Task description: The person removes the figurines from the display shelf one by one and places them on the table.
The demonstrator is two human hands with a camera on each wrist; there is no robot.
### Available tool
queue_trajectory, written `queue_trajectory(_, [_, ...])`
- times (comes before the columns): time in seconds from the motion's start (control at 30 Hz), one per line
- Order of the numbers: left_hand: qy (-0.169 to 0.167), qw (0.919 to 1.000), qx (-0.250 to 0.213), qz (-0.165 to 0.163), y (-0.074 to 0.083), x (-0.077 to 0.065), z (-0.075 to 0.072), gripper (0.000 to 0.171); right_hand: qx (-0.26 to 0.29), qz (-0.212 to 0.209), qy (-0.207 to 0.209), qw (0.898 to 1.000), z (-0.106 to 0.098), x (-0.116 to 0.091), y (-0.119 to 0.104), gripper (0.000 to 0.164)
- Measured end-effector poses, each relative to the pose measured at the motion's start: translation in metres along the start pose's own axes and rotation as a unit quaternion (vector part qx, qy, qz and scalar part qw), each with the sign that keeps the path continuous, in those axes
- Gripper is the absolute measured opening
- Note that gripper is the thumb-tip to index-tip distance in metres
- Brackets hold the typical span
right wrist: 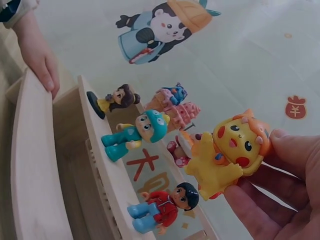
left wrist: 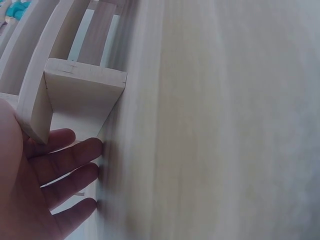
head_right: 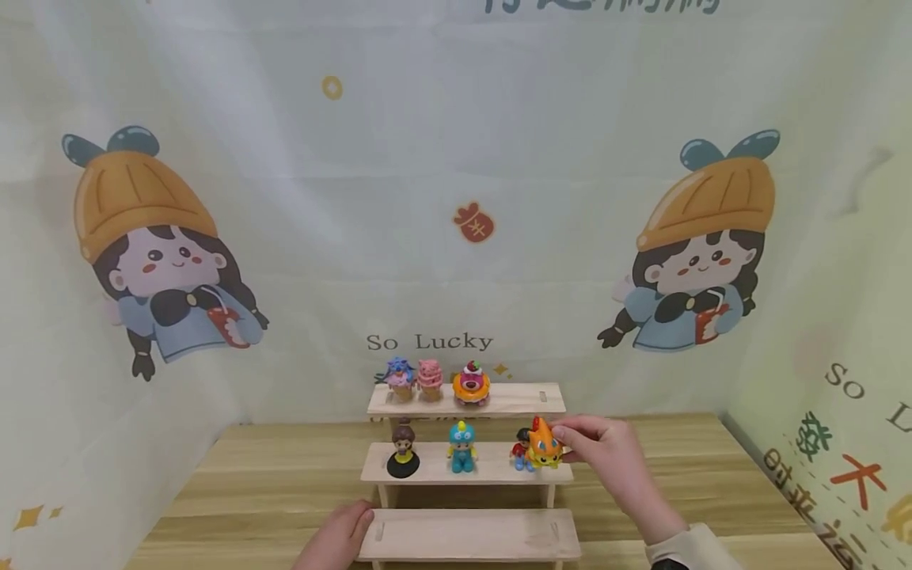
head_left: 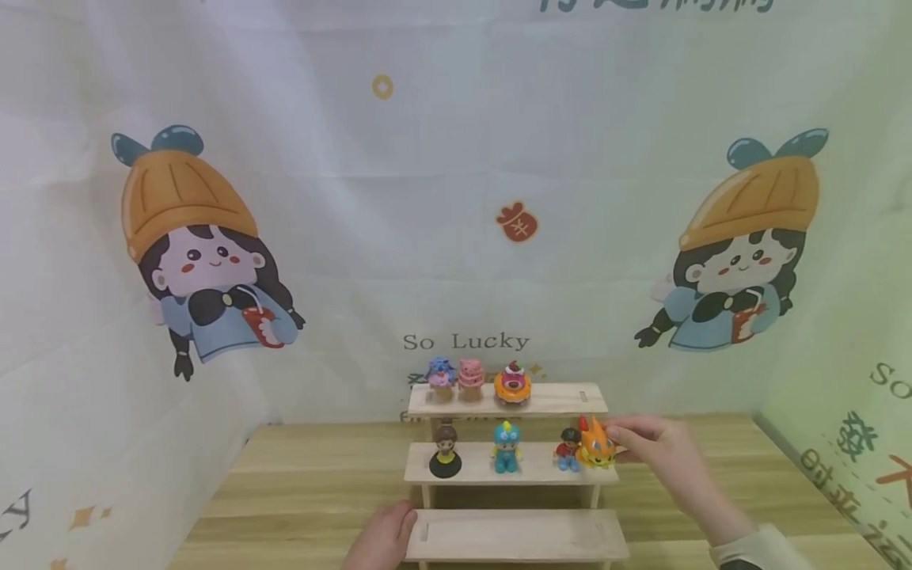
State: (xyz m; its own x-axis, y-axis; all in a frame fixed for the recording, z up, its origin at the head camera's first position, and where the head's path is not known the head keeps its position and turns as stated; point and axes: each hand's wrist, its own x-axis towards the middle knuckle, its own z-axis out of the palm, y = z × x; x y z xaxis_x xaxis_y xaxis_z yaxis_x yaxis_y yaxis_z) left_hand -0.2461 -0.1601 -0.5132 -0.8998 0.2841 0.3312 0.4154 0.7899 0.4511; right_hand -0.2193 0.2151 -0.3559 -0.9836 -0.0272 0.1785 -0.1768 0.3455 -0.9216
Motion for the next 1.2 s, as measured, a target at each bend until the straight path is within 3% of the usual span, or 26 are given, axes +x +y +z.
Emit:
queue_trajectory(0.3, [0.004, 1.0, 0.006, 0.0, -0.002, -0.001, -0.002, 0.014, 0.026, 0.017, -0.023, 0.999, 0.007, -0.017, 0.011, 0.033])
queue_trajectory(0.47, [0.005, 1.0, 0.0, 0.0, -0.002, -0.001, -0.005, 0.014, 0.019, 0.047, -0.033, 0.998, 0.013, -0.028, 0.018, 0.034])
queue_trajectory(0.8, [0.007, 1.0, 0.006, 0.003, -0.004, -0.003, -0.002, 0.014, 0.057, 0.067, -0.09, 0.992, 0.021, -0.049, 0.041, 0.042])
queue_trajectory(0.93, [0.006, 1.0, 0.004, -0.003, -0.004, -0.001, -0.003, 0.013, 0.049, 0.086, -0.114, 0.988, 0.022, -0.057, 0.05, 0.05])
queue_trajectory(1.03, [0.001, 1.0, -0.001, -0.009, -0.003, 0.0, -0.004, 0.013, 0.072, 0.095, -0.129, 0.985, 0.023, -0.062, 0.056, 0.053])
queue_trajectory(1.2, [0.002, 0.9999, -0.002, -0.01, -0.003, 0.0, -0.005, 0.013, 0.123, 0.111, -0.16, 0.973, 0.026, -0.071, 0.066, 0.045])
